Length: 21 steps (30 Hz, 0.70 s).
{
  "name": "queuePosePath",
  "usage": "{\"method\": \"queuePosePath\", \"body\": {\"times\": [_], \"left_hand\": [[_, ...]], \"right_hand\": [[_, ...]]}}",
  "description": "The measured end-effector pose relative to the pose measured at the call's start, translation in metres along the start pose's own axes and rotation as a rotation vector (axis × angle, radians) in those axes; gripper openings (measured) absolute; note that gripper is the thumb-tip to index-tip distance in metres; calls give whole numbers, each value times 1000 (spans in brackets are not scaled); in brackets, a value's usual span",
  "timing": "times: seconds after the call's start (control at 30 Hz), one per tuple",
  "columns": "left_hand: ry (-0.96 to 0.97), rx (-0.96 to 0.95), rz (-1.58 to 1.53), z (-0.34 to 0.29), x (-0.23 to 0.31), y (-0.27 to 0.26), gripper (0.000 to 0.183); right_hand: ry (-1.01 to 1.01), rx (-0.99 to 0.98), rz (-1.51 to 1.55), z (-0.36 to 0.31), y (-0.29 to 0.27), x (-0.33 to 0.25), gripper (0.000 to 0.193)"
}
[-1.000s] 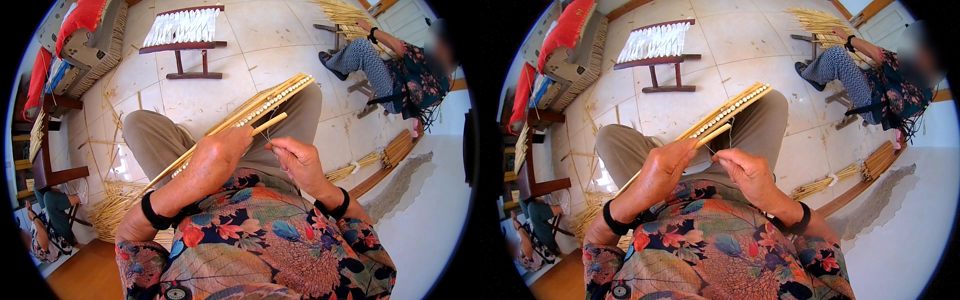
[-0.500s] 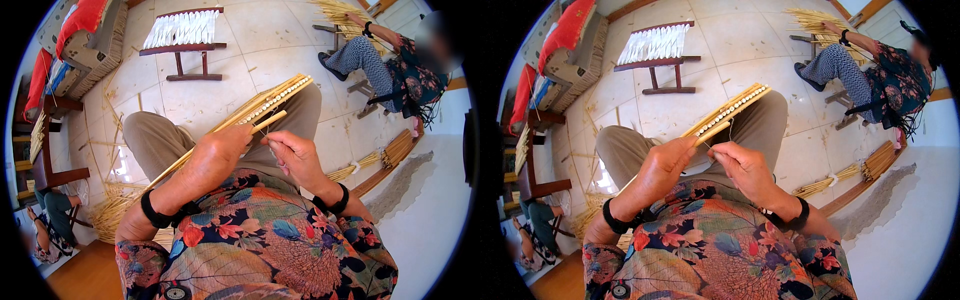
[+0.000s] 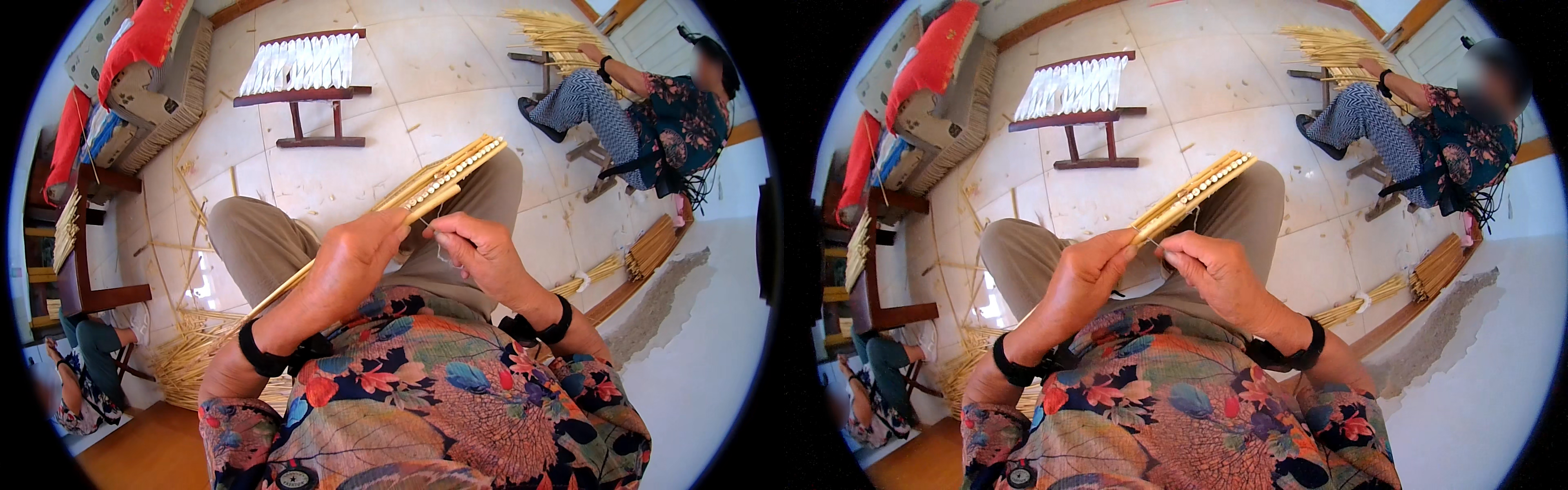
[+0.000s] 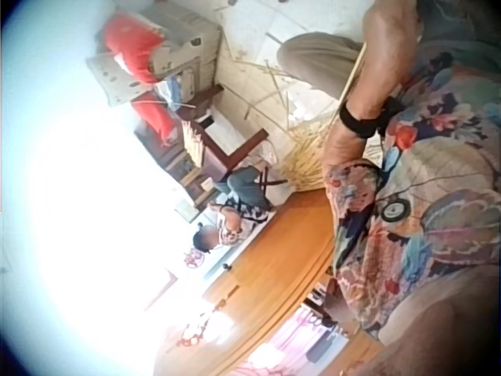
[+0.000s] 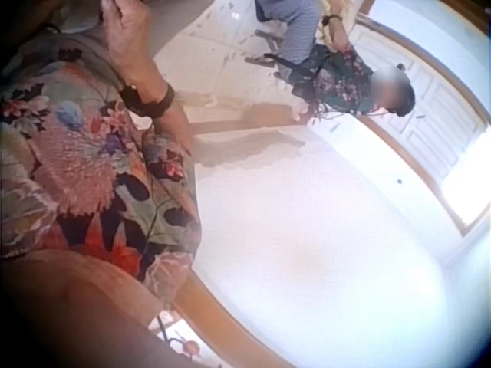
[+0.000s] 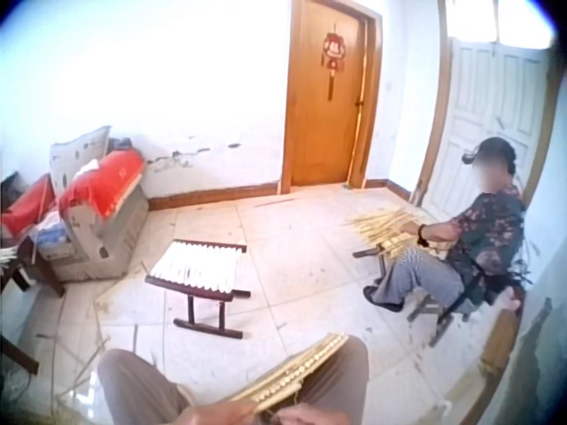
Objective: The person weaves a rectangular bamboo basket by hand, inserting thin bamboo strips into the frame and securing them with thread. They use scissors to trim excess material and tie knots to hold the structure together.
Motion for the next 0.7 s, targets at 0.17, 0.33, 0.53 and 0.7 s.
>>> {"method": "queuePosePath", "body": {"times": [0.17, 0.33, 0.53, 0.7], "left_hand": [[9, -32, 74, 0, 5, -2, 18], [-24, -54, 136, 0, 7, -4, 25], [-16, -67, 211, -1, 9, -3, 27], [25, -54, 146, -4, 7, -3, 25]], "right_hand": [[-88, -38, -124, 1, -2, -3, 16], [179, -34, 102, -3, 2, 6, 17], [29, 12, 163, -3, 5, 10, 17], [-55, 19, 34, -5, 5, 4, 16]]}}
Point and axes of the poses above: each hand's wrist, its own z-axis towards the middle knuckle, its own y-axis out of the palm, x = y × z, the point moved 5 cm from there along z, towards the middle knuckle, and after that the axes turned 5 degrees about -y, right-handed, at the moved point
